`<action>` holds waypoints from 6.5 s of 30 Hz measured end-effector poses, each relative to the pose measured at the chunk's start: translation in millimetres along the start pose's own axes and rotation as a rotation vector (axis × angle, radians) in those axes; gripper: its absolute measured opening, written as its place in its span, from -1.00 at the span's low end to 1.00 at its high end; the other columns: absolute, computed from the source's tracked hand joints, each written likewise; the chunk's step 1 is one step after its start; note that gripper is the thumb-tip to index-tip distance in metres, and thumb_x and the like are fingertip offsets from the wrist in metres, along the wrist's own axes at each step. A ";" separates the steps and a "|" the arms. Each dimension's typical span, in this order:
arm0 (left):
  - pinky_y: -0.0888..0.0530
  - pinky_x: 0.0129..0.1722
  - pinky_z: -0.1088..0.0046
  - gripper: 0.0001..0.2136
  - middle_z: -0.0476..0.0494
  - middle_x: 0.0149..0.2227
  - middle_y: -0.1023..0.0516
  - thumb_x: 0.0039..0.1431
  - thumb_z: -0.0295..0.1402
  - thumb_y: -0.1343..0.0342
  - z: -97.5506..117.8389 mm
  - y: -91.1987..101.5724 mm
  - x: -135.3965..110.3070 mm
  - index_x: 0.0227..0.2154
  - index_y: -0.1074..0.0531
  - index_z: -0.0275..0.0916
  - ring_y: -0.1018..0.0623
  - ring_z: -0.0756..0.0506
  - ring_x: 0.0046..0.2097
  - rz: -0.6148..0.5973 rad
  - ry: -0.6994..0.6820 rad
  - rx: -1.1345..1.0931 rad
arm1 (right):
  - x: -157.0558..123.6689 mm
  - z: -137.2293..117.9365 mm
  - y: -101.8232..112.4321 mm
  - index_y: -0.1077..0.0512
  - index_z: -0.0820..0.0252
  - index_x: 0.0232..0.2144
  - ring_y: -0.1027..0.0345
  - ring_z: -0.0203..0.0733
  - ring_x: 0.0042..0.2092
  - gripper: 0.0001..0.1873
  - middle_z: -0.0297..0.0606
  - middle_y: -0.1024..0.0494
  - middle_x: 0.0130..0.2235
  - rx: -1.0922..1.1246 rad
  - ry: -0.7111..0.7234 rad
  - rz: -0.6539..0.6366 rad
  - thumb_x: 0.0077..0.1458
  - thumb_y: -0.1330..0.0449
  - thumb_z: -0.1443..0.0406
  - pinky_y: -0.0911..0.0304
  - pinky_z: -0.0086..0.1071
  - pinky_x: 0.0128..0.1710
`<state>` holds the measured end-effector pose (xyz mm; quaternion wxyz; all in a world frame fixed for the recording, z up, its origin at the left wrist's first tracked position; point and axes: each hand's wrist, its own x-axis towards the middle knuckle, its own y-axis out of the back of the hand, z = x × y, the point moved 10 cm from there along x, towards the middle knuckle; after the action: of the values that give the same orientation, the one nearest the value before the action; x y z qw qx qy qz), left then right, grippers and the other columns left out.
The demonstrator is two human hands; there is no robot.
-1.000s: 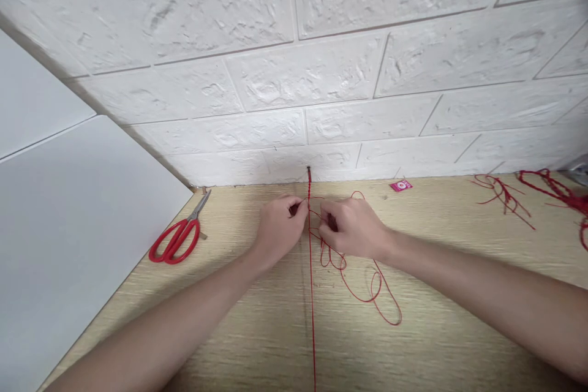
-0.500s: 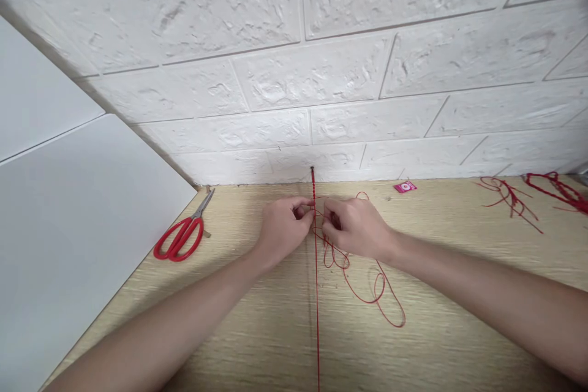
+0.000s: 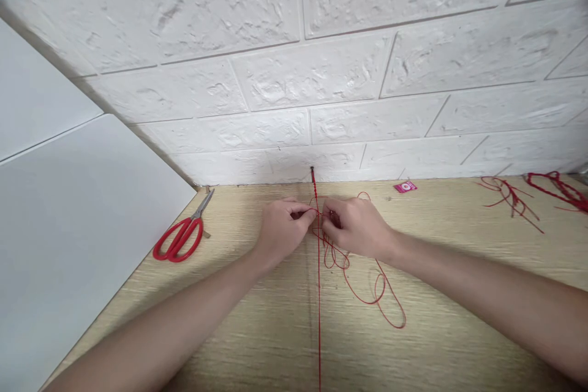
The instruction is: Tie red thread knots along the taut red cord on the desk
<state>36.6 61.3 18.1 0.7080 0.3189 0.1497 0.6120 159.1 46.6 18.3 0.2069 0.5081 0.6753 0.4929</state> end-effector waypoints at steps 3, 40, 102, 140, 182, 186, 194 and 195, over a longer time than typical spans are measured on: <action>-0.37 -0.38 0.37 -0.78 -0.05 -0.51 -0.53 0.17 -0.32 -0.12 1.9 1.1 -0.9 -0.49 -0.64 -0.18 -0.48 -0.08 -0.40 -0.003 -0.016 -0.019 | 0.4 -0.5 0.8 -0.31 0.16 -0.47 -0.21 -0.30 -0.49 -0.87 -0.38 -0.44 -0.52 -0.003 0.005 0.005 0.12 -0.06 0.30 0.13 -0.38 -0.46; -0.30 -0.20 0.23 -0.74 -0.14 -0.51 -0.52 0.32 -0.34 0.08 20.0 12.1 6.1 -0.45 -0.42 -0.21 -0.47 -0.14 -0.44 -0.033 -0.314 0.610 | 2.4 0.6 -0.1 -0.28 0.16 -0.49 -0.23 -0.31 -0.47 -0.90 -0.40 -0.45 -0.50 0.021 -0.016 -0.008 0.06 -0.09 0.33 0.11 -0.39 -0.44; -0.15 -0.45 0.43 -0.63 0.05 -0.66 -0.19 0.24 -0.22 -0.02 -38.0 70.2 36.5 -0.67 -0.25 -0.24 -0.24 0.01 -0.51 0.183 -0.051 0.054 | -0.1 -5.9 27.3 -0.27 0.14 -0.46 -0.21 -0.07 -0.15 -0.85 -0.20 -0.39 -0.26 0.254 0.174 0.301 0.04 -0.15 0.45 -0.17 -0.19 -0.11; -0.27 -0.03 0.16 -0.83 -0.18 -0.20 -0.53 0.11 -0.36 -0.14 14.0 23.6 9.0 -0.24 -0.55 -0.18 -0.48 -0.20 -0.13 -0.058 -0.497 0.445 | 4.2 -6.1 9.3 -0.32 0.15 -0.10 -0.32 -0.13 -0.23 -0.56 -0.29 -0.46 -0.30 0.379 0.155 0.082 -0.08 -0.09 0.52 -0.18 -0.31 -0.23; -0.48 -0.15 0.36 -0.73 -0.14 -0.12 -0.60 0.31 -0.43 -0.07 18.4 9.4 5.1 0.05 -0.41 -0.19 -0.58 -0.08 -0.17 -0.079 -0.556 0.220 | 7.0 -3.5 8.6 -0.32 0.17 -0.47 -0.22 -0.19 -0.33 -0.88 -0.30 -0.40 -0.44 0.172 0.127 0.121 0.06 -0.15 0.44 -0.08 -0.34 -0.30; -0.46 -0.23 0.40 -0.93 -0.07 -0.29 -0.58 0.32 -0.41 -0.08 17.1 11.1 6.2 -0.21 -0.45 -0.23 -0.55 -0.05 -0.27 -0.061 -0.579 0.266 | 6.9 -3.0 8.0 -0.33 0.17 -0.47 -0.22 -0.20 -0.34 -0.88 -0.33 -0.40 -0.46 0.188 0.120 0.110 0.02 -0.15 0.46 -0.07 -0.34 -0.31; -0.39 -0.26 0.40 -0.88 -0.07 -0.36 -0.51 0.34 -0.41 -0.04 20.1 10.9 5.8 -0.30 -0.46 -0.24 -0.47 -0.04 -0.29 -0.071 -0.616 0.258 | 8.1 1.8 6.8 -0.32 0.16 -0.48 -0.21 -0.20 -0.35 -0.91 -0.34 -0.37 -0.47 0.184 0.074 0.093 -0.02 -0.12 0.43 -0.06 -0.35 -0.32; -0.39 -0.26 0.40 -0.88 -0.07 -0.36 -0.50 0.34 -0.41 -0.04 19.9 11.3 6.0 -0.29 -0.46 -0.24 -0.47 -0.04 -0.29 -0.068 -0.614 0.258 | 8.2 2.3 6.9 -0.32 0.16 -0.48 -0.21 -0.20 -0.36 -0.92 -0.34 -0.37 -0.47 0.182 0.070 0.093 -0.02 -0.12 0.43 -0.06 -0.35 -0.32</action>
<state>41.2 62.2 41.3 0.6939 0.5701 0.0162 0.4395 160.9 55.0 25.2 0.1132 0.5380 0.7000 0.4559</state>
